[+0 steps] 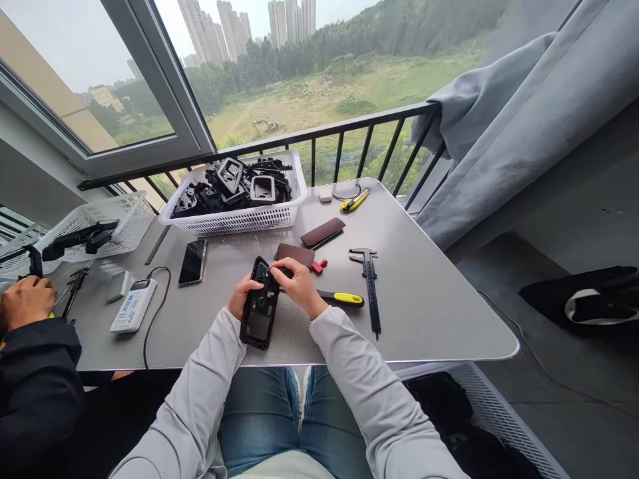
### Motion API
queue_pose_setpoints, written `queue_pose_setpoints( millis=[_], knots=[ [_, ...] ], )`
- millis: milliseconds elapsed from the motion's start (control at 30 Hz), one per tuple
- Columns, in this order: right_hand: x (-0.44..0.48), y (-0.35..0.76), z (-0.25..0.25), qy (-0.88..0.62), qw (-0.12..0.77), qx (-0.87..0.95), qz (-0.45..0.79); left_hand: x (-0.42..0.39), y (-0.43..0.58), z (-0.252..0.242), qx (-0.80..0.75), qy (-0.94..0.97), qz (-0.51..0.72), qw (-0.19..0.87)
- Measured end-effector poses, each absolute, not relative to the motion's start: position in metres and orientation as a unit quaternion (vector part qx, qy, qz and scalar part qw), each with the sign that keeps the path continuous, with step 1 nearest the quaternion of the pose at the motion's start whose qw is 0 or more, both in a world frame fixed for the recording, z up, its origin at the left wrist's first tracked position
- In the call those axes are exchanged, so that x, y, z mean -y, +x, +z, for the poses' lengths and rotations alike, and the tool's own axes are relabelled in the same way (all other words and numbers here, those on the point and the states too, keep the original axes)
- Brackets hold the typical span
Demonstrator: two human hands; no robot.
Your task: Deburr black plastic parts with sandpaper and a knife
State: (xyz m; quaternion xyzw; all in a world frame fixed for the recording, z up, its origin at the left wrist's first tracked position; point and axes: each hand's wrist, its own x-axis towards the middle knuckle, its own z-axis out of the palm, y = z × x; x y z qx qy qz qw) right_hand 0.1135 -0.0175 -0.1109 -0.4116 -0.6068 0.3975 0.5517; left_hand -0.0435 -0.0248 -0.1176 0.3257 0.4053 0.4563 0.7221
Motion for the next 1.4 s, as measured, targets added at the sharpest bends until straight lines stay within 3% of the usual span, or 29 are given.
queue_pose_setpoints(
  millis=[267,500,633,833,1100,1400],
  knots=[
    [0.019,0.113,-0.113,-0.432,0.488,0.673,0.349,0.02,-0.044,-0.121,-0.436,0.348,0.438,0.705],
    [0.021,0.112,-0.114,-0.381,0.548,0.687,0.287,0.021,-0.046,-0.114,-0.438,0.341,0.47,0.686],
    [0.022,0.11,-0.118,-0.334,0.511,0.763,0.215,0.024,-0.045,-0.113,-0.42,0.345,0.474,0.693],
    [0.023,0.106,-0.125,-0.384,0.499,0.762,0.149,0.028,-0.041,-0.11,-0.414,0.348,0.455,0.708],
    [0.017,0.112,-0.127,-0.473,0.517,0.692,0.174,0.031,-0.041,-0.106,-0.417,0.356,0.444,0.709],
    [0.027,0.102,-0.122,-0.411,0.527,0.718,0.195,0.029,-0.041,-0.111,-0.415,0.361,0.464,0.694]
  ],
)
